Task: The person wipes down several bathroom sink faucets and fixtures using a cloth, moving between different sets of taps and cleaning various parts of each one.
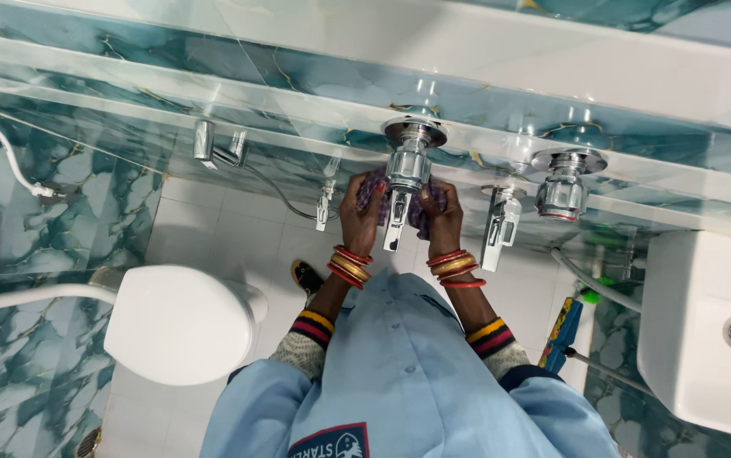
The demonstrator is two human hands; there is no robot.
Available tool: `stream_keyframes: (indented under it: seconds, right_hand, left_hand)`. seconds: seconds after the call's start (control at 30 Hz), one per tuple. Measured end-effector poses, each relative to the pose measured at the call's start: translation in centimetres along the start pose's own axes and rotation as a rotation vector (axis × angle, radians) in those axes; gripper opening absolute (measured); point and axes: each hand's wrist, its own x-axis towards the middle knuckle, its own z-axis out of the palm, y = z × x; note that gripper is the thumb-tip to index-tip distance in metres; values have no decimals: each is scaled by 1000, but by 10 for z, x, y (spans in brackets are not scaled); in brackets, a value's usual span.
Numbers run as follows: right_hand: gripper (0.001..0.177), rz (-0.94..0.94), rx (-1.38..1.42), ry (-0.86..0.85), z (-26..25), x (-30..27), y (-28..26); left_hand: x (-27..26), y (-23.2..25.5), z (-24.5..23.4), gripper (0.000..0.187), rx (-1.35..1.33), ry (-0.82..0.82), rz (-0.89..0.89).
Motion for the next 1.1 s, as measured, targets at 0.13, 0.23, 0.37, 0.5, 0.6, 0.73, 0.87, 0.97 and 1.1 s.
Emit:
stream_keyframes:
  seconds: [0.13,0.23,0.37,0.5,0.6,0.73,0.87,0.97,1.1]
  right_hand:
    - [22,-267,-99,33,18,-33,-49]
    - [24,-294,-277,9,26,-45,-69]
    - [25,-752,-988,-166,32,-48,-84]
    - [44,-814,-1178,-257,30,-74,-80]
    - [52,-757,-1103,-227,31,-77,-72]
    - [50,-811,-1061,-218,27,-40,-67]
    - [31,-795,-1028,-198,27,-34,-69]
    - [41,-807,-1066,-249,25,-67,-74]
    - [46,-732,-1093,-311,29,-73,-81]
  left_hand:
    - [-1,9,-7,39,84,46,184]
    - [-5,-2,-16,42,69,91,235]
    - [-17,-26,-29,40,75,115,81]
    - [-36,-42,-37,37,-25,57,133]
    - [-31,-33,-42,33,-27,66,272]
    - [-25,-15,-38,32,-63,125,167]
    - [-25,-8,-27,34,-76,160,114]
    - [-33,-14,-32,32,-7,192,172]
    - [-41,-19,-35,32,14,229,177]
